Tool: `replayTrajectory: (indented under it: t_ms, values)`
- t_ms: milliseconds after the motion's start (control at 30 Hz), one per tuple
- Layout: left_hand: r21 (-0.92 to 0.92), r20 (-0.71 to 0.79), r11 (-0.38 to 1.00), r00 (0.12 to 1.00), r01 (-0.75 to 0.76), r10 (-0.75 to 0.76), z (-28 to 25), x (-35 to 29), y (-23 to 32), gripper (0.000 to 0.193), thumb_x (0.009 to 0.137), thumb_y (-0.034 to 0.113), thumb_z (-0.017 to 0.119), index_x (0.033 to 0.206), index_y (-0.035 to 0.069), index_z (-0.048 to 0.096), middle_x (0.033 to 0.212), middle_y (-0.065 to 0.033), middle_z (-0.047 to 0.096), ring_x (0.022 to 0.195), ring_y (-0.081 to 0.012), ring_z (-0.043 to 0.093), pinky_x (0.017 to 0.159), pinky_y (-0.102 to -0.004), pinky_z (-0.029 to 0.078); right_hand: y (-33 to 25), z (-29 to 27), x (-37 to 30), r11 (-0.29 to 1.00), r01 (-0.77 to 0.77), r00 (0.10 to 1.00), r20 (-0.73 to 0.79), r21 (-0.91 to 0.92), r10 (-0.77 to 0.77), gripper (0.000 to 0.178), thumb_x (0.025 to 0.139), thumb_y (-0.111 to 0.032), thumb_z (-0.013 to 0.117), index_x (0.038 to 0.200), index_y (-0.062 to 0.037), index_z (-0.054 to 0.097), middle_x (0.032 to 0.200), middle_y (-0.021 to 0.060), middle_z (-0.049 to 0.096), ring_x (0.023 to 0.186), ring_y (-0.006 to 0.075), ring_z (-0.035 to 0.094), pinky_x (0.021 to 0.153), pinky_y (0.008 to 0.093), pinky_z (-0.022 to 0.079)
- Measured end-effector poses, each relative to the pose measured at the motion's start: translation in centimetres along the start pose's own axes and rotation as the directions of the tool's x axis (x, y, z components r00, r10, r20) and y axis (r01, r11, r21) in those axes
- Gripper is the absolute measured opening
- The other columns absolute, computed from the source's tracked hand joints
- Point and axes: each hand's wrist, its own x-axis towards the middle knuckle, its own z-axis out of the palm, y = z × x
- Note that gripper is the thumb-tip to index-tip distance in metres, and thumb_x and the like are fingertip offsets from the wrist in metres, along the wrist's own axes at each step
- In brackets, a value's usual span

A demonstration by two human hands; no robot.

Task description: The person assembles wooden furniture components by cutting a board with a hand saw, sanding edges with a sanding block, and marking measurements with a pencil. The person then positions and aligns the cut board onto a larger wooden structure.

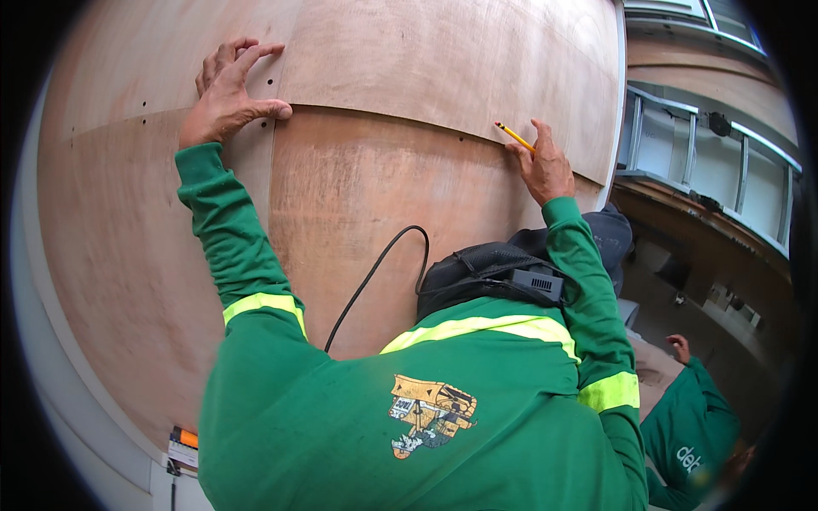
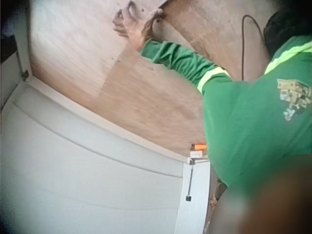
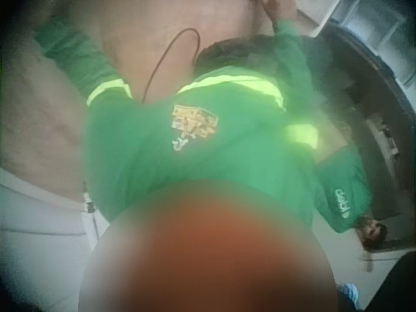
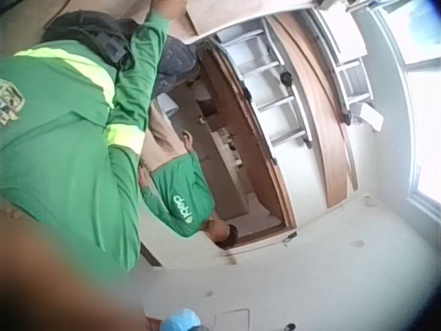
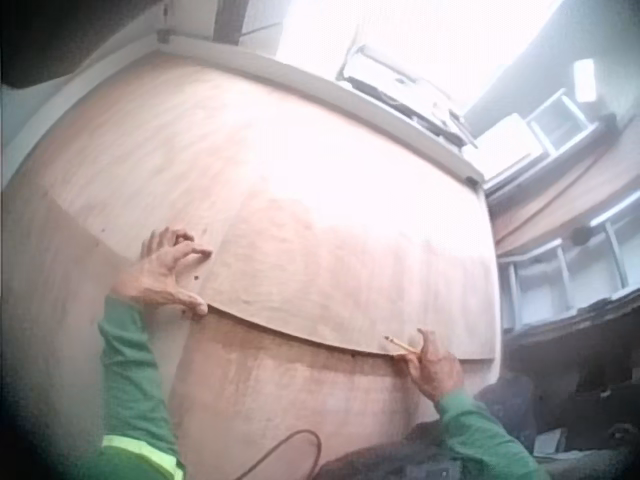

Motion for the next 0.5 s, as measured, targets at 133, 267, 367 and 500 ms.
replayTrajectory:
  t_ms: [133, 267, 367, 500]
  values:
    - [-0.034, -0.009, 0.999, 1.0, 0.009, -0.009, 0.1, -0.2, 0.5, 0.098, 0.058, 0.038, 0.1, 0.149, 0.035, 0.065, 0.158, 0.0023, 0.048, 0.151, -0.03, 0.037, 0.132, -0.0492, 0.028, 1.1, 0.4, 0.4, 1.0, 0.017, 0.999, 0.046, 0.022, -0.018, 0.067, 0.102, -0.047, 0.073, 0.151, -0.0126, 0.044, 0.106, 0.0268, 0.074, 0.095, 0.0467, 0.075, 0.078, 0.0543, 0.059]
    - [-0.14, -0.008, 0.99, 0.999, -0.033, 0.032, -0.2, -0.3, -0.2, 0.086, 0.064, 0.034, 0.098, 0.145, 0.033, 0.069, 0.158, 0.0029, 0.049, 0.151, -0.0277, 0.038, 0.132, -0.0477, 0.029, 1.0, 0.3, 0.6, 0.991, 0.128, 0.991, 0.044, -0.022, -0.127, 0.073, 0.101, -0.055, 0.071, 0.153, -0.0125, 0.043, 0.112, 0.0267, 0.074, 0.096, 0.0458, 0.075, 0.082, 0.0534, 0.061]
    - [-0.083, 0.0, 0.993, 0.997, -0.08, 0.08, -0.2, -0.4, -0.8, 0.072, 0.069, 0.033, 0.096, 0.137, 0.03, 0.076, 0.157, 0.0029, 0.052, 0.151, -0.0268, 0.04, 0.132, -0.0455, 0.031, 0.4, 0.6, 0.7, 0.995, 0.068, 0.996, 0.053, -0.066, -0.065, 0.074, 0.102, -0.059, 0.067, 0.154, -0.013, 0.043, 0.113, 0.0263, 0.074, 0.098, 0.0449, 0.075, 0.082, 0.0526, 0.061]
    - [-0.134, -0.038, 0.974, 0.983, -0.181, 0.178, 0.3, -0.4, -2.2, 0.048, 0.084, 0.03, 0.088, 0.131, 0.024, 0.079, 0.154, 0.0012, 0.056, 0.15, -0.0263, 0.041, 0.131, -0.0431, 0.032, -0.3, 0.9, 0.7, 0.989, -0.004, 0.998, 0.062, -0.151, 0.014, 0.07, 0.103, -0.058, 0.065, 0.153, -0.0133, 0.043, 0.113, 0.0235, 0.075, 0.099, 0.0437, 0.075, 0.083, 0.0536, 0.06]
